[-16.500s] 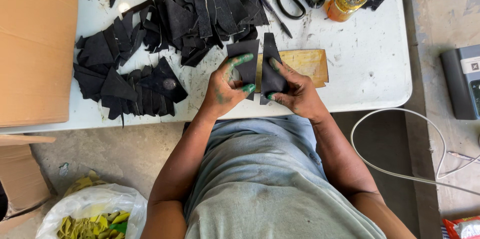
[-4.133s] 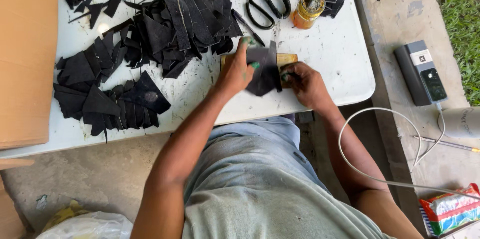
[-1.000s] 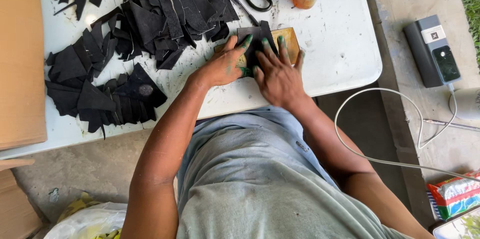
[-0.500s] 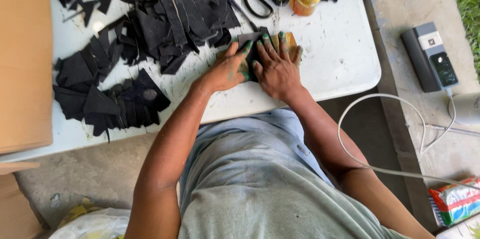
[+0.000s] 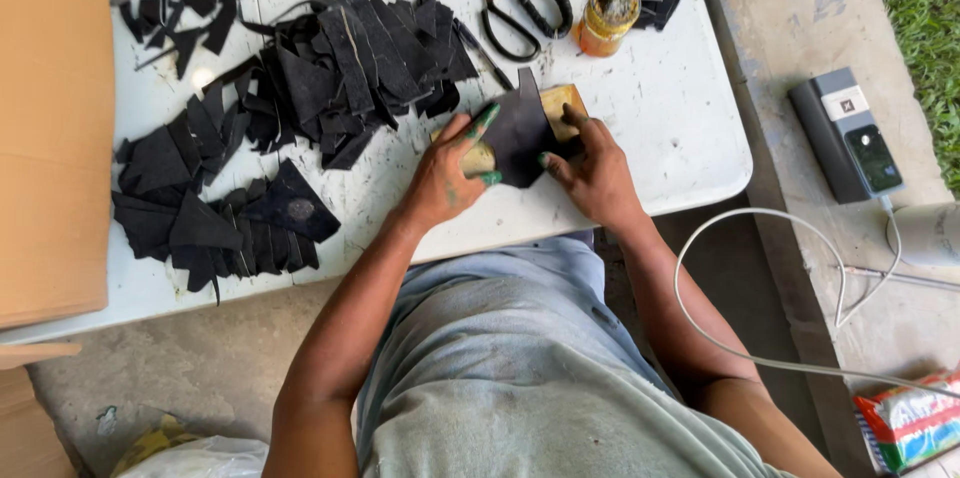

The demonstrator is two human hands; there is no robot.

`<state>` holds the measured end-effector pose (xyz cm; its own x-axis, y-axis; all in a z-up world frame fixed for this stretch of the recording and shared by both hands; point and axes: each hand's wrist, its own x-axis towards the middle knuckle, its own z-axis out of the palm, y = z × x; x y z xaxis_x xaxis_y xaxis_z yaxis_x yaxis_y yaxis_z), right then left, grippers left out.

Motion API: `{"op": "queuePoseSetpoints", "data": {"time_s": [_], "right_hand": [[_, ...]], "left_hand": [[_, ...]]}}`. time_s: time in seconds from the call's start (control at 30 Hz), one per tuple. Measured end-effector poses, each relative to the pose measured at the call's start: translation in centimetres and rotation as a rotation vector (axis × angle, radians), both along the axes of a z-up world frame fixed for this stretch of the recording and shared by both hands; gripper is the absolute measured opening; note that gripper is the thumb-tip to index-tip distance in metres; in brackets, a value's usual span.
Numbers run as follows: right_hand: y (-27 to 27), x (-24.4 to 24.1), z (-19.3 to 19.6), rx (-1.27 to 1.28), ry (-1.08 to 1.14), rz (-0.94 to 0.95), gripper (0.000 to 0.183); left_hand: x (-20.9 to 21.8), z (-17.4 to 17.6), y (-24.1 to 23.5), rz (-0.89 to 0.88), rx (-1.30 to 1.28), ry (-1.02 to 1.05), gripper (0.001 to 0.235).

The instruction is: The person folds black fabric pieces and presses them together on a wooden board. They repeatedly pick up pieces, fold them, and place them on the board, occasionally using scissors to trim edges. The process continues with multiple fabric pieces being handled one at a time.

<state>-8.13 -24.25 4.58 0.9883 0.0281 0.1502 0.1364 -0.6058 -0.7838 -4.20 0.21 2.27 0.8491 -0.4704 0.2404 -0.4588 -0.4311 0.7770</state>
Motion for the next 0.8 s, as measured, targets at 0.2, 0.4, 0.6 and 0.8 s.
{"op": "queuePoseSetpoints", "data": {"time_s": [0.2,0.4,0.6,0.8], "right_hand": [[0.1,2.5,-0.8,-0.006,-0.010,0.018,0.031],[-1.6,0.0,-1.9,0.306,0.049,0.152,0.017],[-11.4,9.0,4.4,0.897,-0.564,-0.009,0.032],[-17.6,24.0,-2.9,-0.179,-0.484,-0.380,0.047]], "left_hand": [[-0.7,-0.8,-1.4,0.158,-0.658,0.469,0.102],[-0.1,-1.3,-1.9,0.066,-0.178,0.305,0.057],[-0.7,0.3,-1.9,-0.032,-0.020,0.019,0.049],[-0.9,0.8,-1.4,-0.135,0.062,-0.027,0.043]]}}
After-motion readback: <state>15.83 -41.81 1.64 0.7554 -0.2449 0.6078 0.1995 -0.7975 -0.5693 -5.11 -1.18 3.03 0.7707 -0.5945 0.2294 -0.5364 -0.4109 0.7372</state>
